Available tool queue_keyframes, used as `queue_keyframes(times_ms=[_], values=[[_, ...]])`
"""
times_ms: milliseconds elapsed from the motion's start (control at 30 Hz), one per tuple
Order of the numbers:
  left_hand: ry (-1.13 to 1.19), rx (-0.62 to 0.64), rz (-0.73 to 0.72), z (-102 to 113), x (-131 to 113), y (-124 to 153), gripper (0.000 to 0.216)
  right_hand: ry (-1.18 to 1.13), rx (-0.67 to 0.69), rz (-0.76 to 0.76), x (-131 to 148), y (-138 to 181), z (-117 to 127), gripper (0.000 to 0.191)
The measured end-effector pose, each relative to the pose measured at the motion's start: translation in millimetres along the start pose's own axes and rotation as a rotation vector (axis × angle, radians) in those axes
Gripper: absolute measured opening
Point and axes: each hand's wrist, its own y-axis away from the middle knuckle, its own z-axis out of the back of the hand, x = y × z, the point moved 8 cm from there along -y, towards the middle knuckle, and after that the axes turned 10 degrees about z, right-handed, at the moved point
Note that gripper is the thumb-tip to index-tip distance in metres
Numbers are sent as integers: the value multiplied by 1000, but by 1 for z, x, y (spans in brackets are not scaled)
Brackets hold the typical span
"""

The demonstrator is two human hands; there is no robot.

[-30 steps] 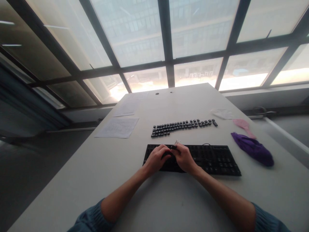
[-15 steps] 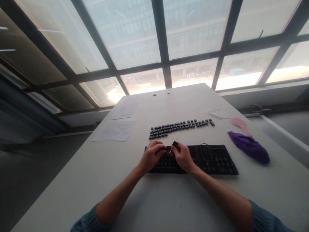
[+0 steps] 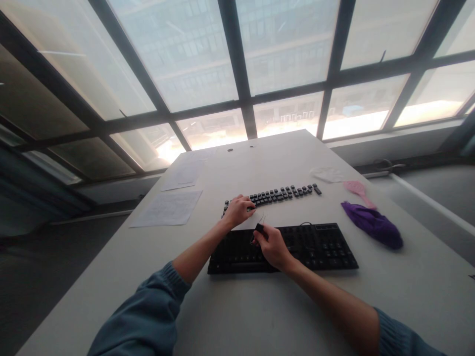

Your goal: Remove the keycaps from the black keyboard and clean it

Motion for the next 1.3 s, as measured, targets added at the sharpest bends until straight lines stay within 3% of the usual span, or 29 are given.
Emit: queue_keyframes(times_ms=[400,500,600,700,767,967,1133,1300], values=[[32,11,-23,-2,-2,2,10,-40,8,-5,-2,1,-2,22],[44,-42,-18,16,-1,5,11,-47,-22,14,-3,0,0,21],[84,-176,18,49,2,18,15,-68,-75,47,-3,0,4,20],[131,-271,79,76,1,46,19,-104,-103,57,-5,0,5,18],[173,-283,116,82,-4,69,18,-106,-111,59,-6,0,5,18],[268,-156,139,53,-36,124,18,-76,-130,61,-8,1,9,20],[356,-108,189,35,-34,131,20,-41,-125,70,-2,1,11,19],[439,-65,249,29,-26,132,20,-4,-2,49,10,0,8,18]])
